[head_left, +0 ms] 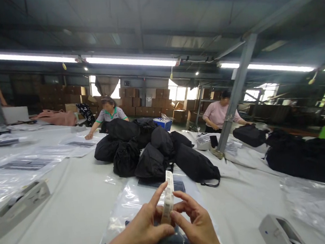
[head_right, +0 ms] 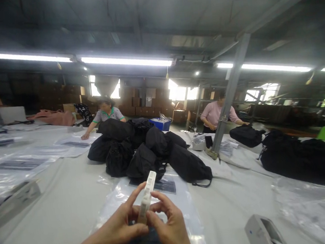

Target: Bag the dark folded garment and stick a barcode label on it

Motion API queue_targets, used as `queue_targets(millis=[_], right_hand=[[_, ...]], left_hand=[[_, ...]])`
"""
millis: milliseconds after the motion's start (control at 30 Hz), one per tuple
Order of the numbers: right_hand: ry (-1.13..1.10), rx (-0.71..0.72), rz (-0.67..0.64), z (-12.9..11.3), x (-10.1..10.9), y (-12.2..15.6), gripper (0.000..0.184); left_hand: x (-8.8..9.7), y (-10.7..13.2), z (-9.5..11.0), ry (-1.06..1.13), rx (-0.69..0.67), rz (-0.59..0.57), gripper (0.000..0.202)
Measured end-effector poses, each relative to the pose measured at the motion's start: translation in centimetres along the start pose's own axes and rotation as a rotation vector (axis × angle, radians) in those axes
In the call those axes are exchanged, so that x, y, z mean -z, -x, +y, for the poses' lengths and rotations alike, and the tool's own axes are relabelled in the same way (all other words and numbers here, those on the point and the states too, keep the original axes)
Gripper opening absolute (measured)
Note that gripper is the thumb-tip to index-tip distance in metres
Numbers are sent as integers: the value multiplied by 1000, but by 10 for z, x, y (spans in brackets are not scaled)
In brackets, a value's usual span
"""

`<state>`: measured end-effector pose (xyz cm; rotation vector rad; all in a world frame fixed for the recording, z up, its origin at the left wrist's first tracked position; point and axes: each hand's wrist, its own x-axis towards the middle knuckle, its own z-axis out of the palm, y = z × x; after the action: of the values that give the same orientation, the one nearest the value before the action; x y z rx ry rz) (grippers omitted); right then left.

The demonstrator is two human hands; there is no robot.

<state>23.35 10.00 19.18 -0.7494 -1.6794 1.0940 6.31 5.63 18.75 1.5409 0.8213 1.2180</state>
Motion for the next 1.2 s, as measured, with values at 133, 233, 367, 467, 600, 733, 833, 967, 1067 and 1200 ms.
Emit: queue_targets(millis=[133,233,367,467,600,733,833,967,1067,1200], right_hand=[[113,63,14,-2,2,6,44],[182,143,63,0,2,8,37],[238,274,143,5,2,11,33],[275,292,110,4,4,12,34],[215,119,66,-5,8,10,38],[172,-22,-68,-15,12,7,33],[126,-82,-152,-17,17,6,32],[8,-150,-170,-10,25,7,39],[14,-190,-143,-2,29,10,44],[-2,-246,-68,11,19,16,47]], left_hand=[[0,-1,7,-81,13,120,56],[-1,-3,8,-52,23,179,34],[-2,-5,2,37,23,197,22],[-2,-5,3,-49,11,218,16],[-3,-5,9,-340,-50,247,17],[-5,-5,11,-481,-81,200,22],[-7,-5,8,-522,-68,173,28],[-7,-4,6,-502,-89,120,28],[-6,-7,4,-321,-45,139,24],[-10,-13,-3,113,40,265,22]])
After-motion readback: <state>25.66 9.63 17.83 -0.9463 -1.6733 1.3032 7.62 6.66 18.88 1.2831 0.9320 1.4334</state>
